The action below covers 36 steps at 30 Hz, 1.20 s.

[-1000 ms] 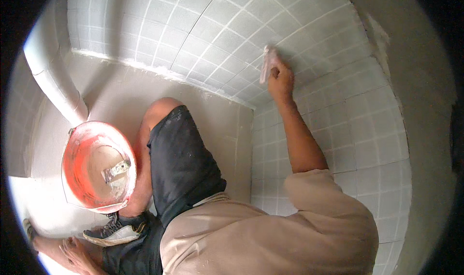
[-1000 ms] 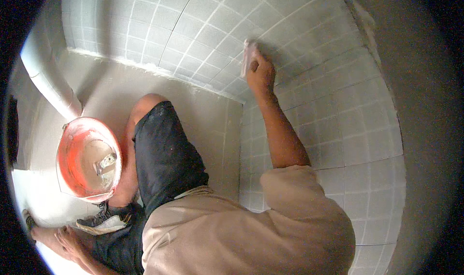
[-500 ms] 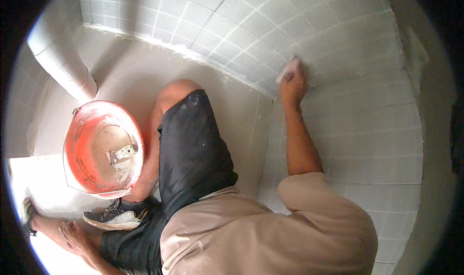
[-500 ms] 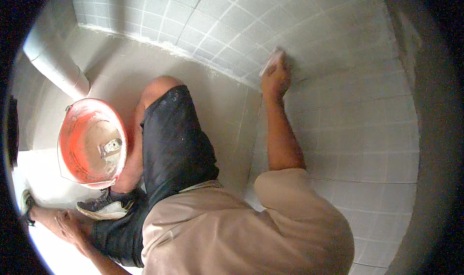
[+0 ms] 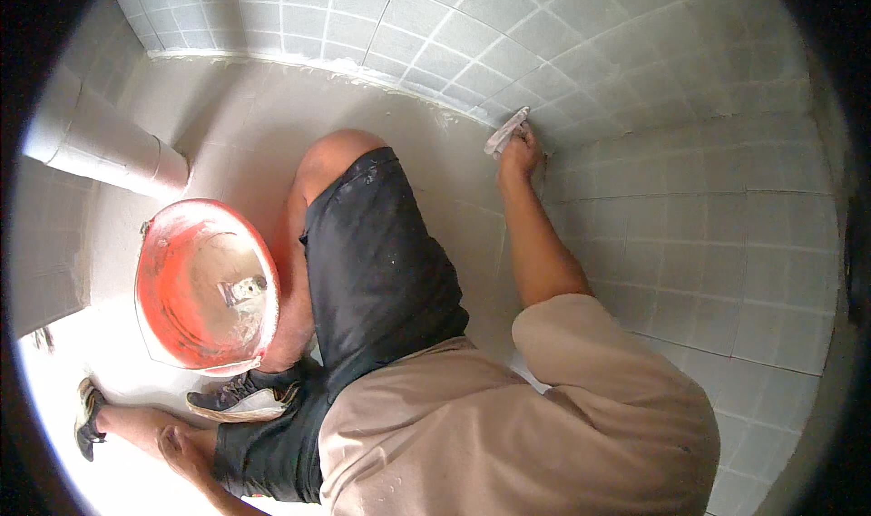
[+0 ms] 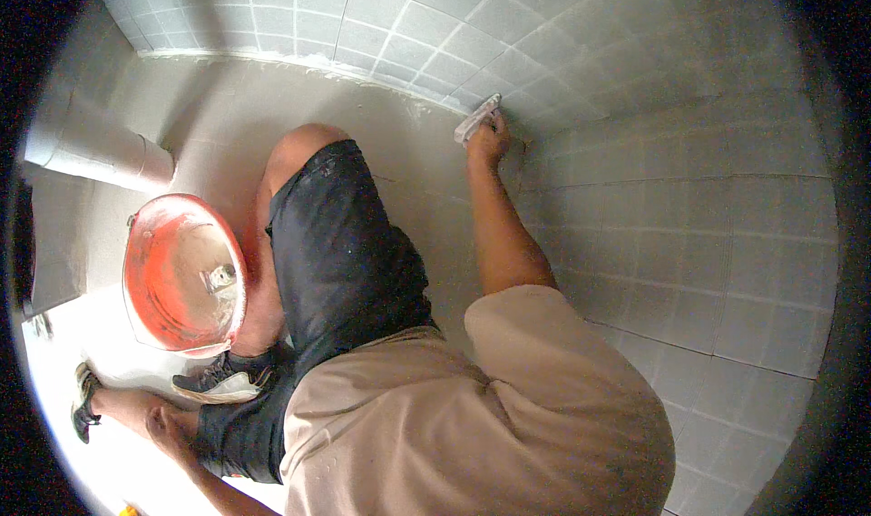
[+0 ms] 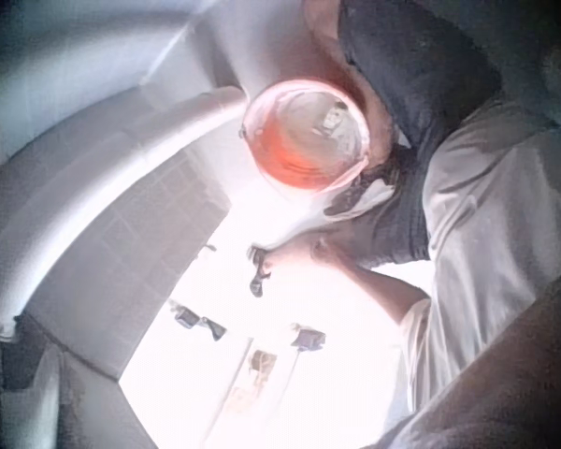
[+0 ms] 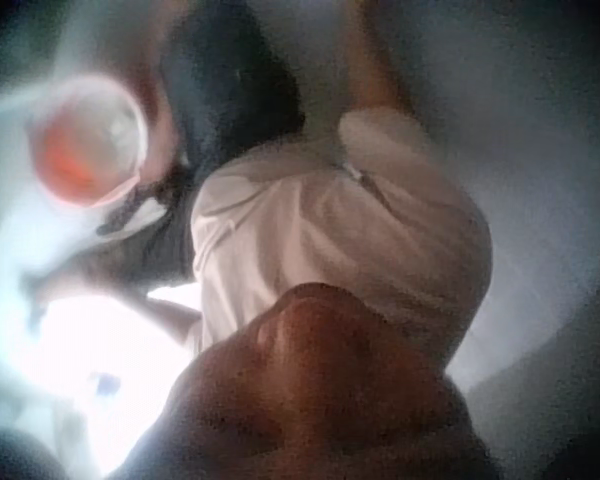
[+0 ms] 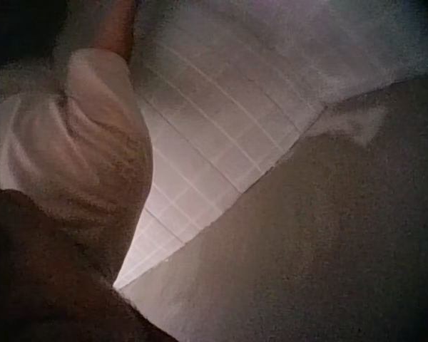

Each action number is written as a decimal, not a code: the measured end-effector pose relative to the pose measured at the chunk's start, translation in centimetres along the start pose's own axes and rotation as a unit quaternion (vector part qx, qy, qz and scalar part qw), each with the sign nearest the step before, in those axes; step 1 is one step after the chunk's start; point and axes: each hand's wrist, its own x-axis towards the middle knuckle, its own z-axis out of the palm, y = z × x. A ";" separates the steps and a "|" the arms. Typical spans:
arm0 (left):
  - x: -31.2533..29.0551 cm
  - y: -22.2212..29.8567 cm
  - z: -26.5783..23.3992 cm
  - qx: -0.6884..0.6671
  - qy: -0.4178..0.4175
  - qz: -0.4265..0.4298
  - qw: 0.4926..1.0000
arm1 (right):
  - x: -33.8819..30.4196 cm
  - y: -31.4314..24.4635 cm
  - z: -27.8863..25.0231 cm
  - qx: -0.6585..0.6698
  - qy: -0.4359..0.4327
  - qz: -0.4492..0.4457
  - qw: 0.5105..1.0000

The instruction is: The person applies grout to the joints of a tiled wall using a small rectangular spreader, frequently dipping the tool into a pink bucket containing a white grouting compound.

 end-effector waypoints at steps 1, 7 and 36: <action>-0.9 -0.8 -1.0 0.006 0.005 0.000 1.000 | -0.4 -0.3 1.0 0.144 0.024 0.081 0.986; -5.2 2.9 -3.9 -0.030 0.059 -0.157 0.985 | -0.8 -0.9 1.4 0.013 -0.019 0.281 0.959; -2.7 -2.8 -3.9 0.055 0.043 -0.137 0.988 | 2.3 4.9 -5.7 0.044 0.050 0.367 0.928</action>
